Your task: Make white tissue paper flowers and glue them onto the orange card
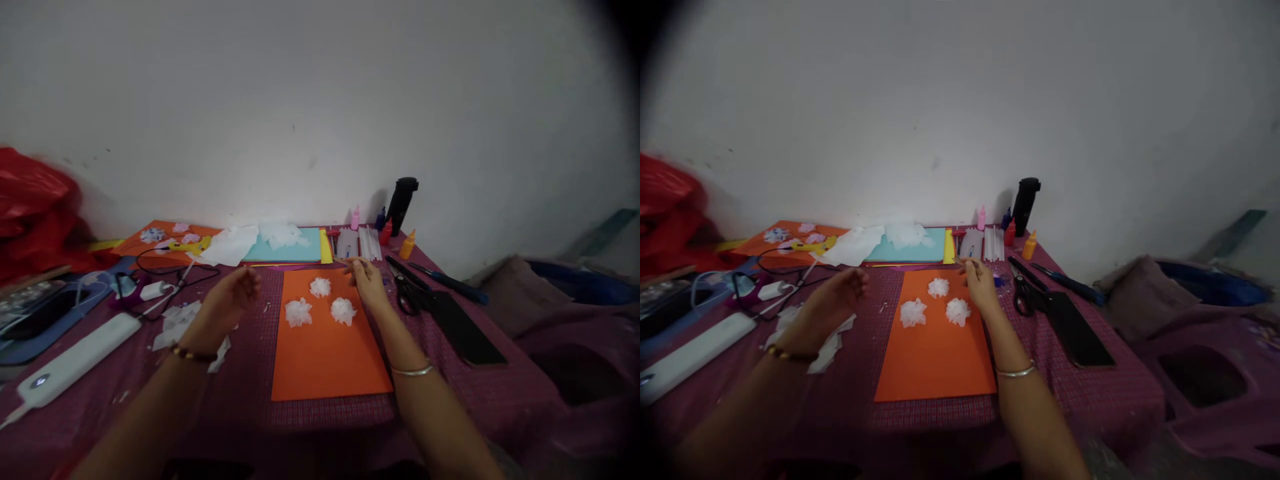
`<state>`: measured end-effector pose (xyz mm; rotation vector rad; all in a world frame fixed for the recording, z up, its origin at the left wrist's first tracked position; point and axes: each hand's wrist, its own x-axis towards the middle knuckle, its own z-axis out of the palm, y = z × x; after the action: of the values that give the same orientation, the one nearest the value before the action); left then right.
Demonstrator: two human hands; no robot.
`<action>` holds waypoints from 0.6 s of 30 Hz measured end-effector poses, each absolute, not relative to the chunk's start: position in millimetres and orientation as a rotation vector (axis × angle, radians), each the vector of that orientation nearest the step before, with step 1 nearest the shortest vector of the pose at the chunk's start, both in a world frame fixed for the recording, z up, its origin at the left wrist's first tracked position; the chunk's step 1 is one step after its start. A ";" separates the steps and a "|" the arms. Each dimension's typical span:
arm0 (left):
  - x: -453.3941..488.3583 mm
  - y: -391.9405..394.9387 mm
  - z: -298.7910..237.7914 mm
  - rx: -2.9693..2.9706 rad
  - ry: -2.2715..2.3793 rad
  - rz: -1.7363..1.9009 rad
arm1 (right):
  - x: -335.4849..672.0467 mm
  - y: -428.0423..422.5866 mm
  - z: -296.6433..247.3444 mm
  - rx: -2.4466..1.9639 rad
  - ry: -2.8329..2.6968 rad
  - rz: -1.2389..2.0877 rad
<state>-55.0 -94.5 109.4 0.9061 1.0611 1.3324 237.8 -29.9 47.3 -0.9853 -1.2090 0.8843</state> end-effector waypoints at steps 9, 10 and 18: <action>-21.6 -226.0 52.1 0.953 1.311 1.339 | 255.8 -105.6 36.9 -0.978 -0.965 0.919; -21.3 -224.1 49.7 0.843 1.284 1.371 | 260.0 -119.0 31.7 -0.988 -0.944 0.933; -16.7 -191.5 45.3 0.535 0.973 1.350 | 256.5 -173.6 -3.3 -1.054 -0.782 0.986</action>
<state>-16.7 -191.5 45.3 0.5354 0.9734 1.3499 256.5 -173.6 -3.3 -1.0541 -0.7817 0.9861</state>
